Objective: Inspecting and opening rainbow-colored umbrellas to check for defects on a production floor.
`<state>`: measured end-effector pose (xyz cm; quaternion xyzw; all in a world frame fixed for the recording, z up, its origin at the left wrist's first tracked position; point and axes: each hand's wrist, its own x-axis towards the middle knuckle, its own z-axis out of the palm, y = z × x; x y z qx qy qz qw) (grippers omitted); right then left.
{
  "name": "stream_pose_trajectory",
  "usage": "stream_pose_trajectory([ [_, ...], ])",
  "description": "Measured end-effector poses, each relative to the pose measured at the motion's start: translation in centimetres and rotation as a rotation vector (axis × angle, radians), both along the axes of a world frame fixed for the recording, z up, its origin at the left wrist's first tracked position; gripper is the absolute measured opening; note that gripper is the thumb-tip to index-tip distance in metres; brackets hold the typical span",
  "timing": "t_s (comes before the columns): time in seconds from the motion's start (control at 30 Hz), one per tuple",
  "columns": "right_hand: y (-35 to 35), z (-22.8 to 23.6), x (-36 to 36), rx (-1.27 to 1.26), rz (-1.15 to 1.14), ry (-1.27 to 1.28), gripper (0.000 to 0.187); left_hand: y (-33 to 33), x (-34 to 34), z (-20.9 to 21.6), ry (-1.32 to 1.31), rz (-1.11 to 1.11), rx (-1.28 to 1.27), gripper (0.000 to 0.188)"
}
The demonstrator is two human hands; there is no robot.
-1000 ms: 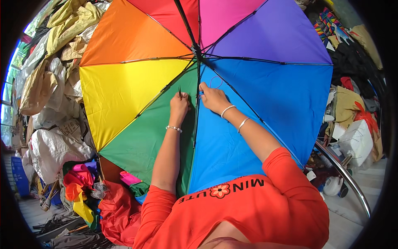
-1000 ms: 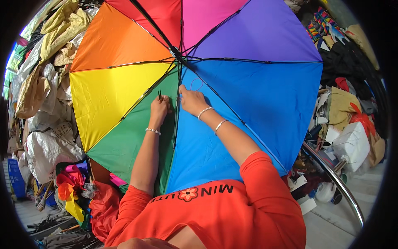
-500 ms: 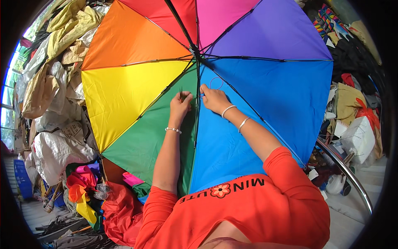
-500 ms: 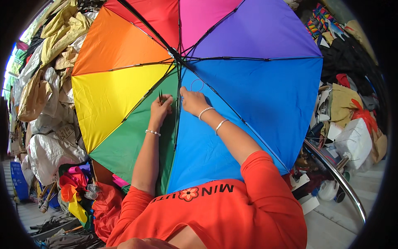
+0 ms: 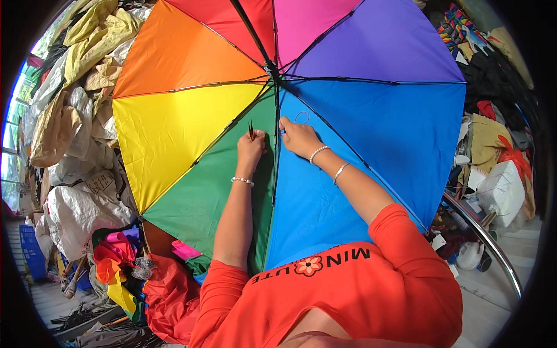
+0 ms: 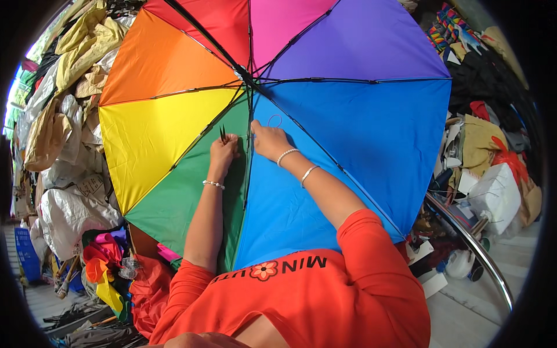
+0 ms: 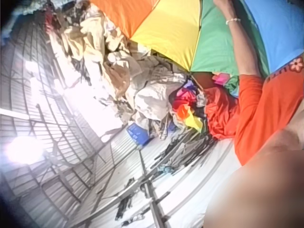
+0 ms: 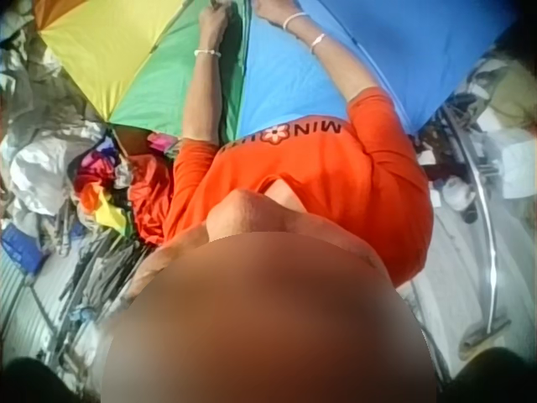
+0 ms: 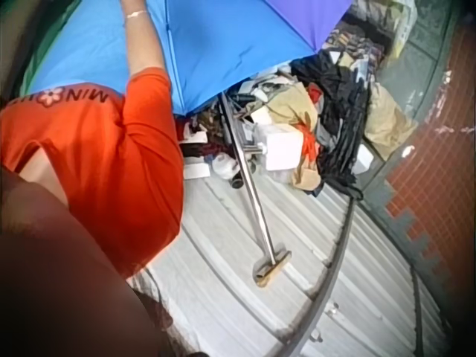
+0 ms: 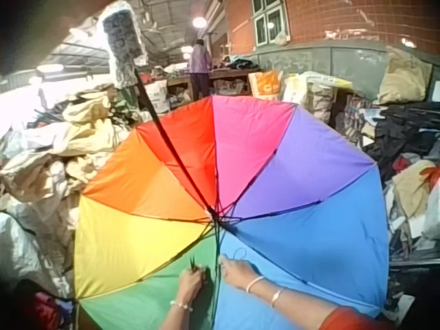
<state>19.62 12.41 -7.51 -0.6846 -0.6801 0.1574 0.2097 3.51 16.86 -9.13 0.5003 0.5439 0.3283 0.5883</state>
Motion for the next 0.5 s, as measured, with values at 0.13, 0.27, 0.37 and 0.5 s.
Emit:
stream_pose_trajectory([
  [0.13, -0.01, 0.12, 0.06, -0.008, -0.002, -0.01, 0.016, 0.12, 0.0, -0.07, 0.011, -0.025, 0.003, 0.012],
  [0.27, 0.0, 0.02, 0.15, -0.008, 0.004, 0.006, 0.016, -0.01, 0.13, 0.09, -0.015, -0.005, -0.038, 0.012],
  [0.37, 0.02, -0.04, 0.13, -0.01, -0.002, 0.002, 0.016, -0.09, 0.12, 0.22, 0.003, -0.023, -0.028, 0.011],
  [0.5, -0.05, 0.39, 0.09, -0.028, 0.004, 0.005, 0.016, -0.08, 0.33, 0.29, 0.037, -0.052, 0.007, 0.01],
])
